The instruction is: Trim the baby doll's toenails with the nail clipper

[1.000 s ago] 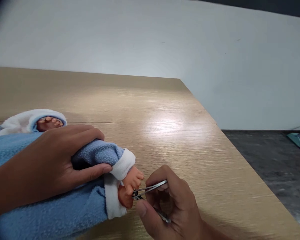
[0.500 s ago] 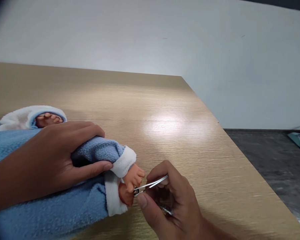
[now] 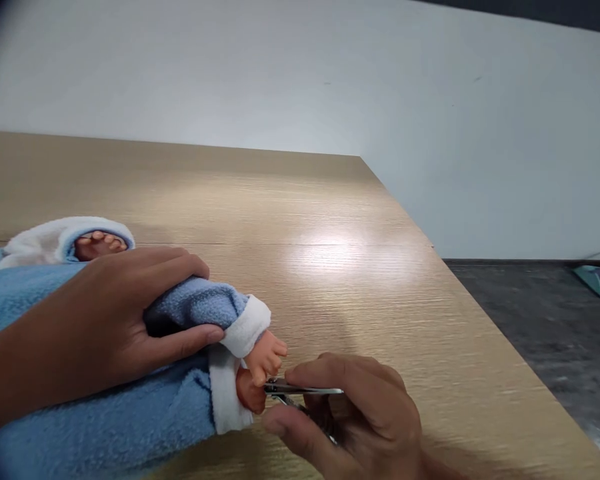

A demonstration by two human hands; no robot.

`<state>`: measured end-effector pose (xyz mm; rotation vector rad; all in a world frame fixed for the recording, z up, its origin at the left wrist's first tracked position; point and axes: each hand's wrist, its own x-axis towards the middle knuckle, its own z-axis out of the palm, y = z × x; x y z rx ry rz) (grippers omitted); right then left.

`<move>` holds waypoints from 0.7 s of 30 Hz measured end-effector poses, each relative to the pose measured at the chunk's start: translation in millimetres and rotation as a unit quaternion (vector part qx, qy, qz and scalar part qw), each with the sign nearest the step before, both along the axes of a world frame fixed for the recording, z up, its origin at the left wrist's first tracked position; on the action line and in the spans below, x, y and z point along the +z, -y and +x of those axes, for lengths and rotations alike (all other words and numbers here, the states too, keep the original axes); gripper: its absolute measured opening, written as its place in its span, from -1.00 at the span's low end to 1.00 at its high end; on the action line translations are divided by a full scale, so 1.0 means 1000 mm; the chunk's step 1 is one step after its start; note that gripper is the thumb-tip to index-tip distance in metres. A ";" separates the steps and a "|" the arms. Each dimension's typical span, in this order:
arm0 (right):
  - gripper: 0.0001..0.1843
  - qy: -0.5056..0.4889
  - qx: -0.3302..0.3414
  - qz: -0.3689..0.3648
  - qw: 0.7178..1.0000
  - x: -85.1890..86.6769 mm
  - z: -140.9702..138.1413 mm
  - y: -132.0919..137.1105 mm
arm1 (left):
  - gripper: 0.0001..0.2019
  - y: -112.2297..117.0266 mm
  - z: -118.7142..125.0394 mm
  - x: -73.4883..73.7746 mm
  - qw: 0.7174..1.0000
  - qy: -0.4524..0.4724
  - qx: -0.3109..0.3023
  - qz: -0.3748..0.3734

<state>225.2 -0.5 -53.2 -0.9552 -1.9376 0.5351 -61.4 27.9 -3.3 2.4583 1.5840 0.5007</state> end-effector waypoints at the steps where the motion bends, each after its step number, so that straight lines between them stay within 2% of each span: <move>1: -0.64 0.011 -0.011 0.013 1.000 0.001 0.000 0.000 | -0.59 0.000 0.000 0.000 1.000 0.001 0.001 -0.003; 5: -0.65 -0.002 0.005 0.030 1.000 -0.009 0.002 0.000 | -0.60 -0.001 0.002 0.000 1.000 -0.004 0.003 -0.019; 10: -0.71 -0.050 0.058 -0.031 0.997 -0.029 0.007 0.000 | -0.59 -0.003 0.003 0.002 0.999 -0.011 0.006 -0.034; 13: -0.75 -0.057 0.060 -0.050 0.995 -0.028 0.006 -0.001 | -0.58 -0.002 0.003 0.002 0.999 -0.012 0.007 -0.046; 17: -0.71 -0.078 0.071 -0.088 0.991 -0.020 0.005 0.001 | -0.61 -0.001 0.003 0.002 0.999 -0.006 0.009 -0.044; 21: -0.77 -0.110 0.090 -0.103 0.985 -0.024 0.007 0.001 | -0.60 0.000 0.004 0.002 0.999 -0.004 0.007 -0.045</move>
